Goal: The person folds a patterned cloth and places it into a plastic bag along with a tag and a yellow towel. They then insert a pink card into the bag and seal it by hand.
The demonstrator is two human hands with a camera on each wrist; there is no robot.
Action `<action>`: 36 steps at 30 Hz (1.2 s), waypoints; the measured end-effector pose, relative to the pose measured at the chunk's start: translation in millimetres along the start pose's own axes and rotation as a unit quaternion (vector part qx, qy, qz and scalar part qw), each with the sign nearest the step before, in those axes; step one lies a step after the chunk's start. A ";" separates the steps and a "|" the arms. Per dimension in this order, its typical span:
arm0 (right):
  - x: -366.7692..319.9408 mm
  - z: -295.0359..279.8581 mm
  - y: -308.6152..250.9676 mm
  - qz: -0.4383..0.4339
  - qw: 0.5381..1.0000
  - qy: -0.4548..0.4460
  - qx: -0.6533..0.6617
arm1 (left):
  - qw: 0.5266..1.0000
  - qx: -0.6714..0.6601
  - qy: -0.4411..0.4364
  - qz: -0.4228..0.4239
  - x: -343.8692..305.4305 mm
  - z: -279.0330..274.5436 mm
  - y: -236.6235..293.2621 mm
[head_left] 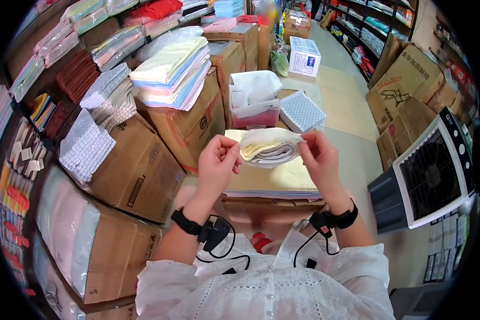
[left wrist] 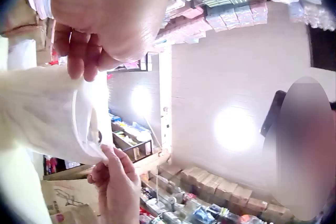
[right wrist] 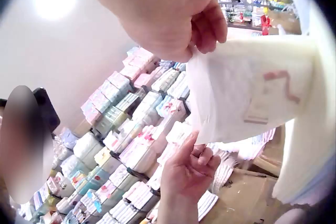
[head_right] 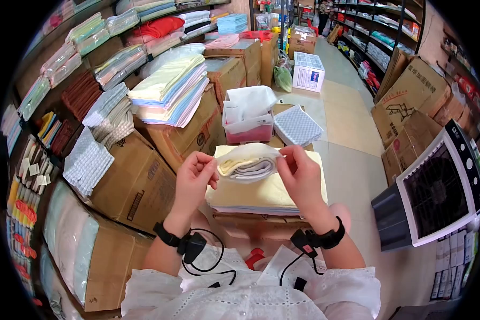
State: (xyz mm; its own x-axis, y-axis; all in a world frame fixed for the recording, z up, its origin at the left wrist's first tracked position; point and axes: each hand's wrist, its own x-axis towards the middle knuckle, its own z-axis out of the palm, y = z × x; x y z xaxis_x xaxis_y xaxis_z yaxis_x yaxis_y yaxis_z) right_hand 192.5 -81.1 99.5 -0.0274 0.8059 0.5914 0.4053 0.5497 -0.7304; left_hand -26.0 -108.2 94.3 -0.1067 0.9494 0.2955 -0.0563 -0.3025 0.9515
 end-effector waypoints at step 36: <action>50.6 -38.7 12.5 0.172 0.927 -0.174 0.286 | 0.986 -0.121 -0.109 -0.047 19.0 13.6 -49.3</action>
State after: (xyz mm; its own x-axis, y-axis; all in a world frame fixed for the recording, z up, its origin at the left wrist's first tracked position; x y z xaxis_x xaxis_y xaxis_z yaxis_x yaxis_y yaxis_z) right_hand 231.6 -42.0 133.6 -0.3196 0.9224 0.2167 -0.1021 0.1939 -0.9757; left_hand -11.7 -74.1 54.1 0.1237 0.9618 0.2441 -0.2941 -0.1994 0.9347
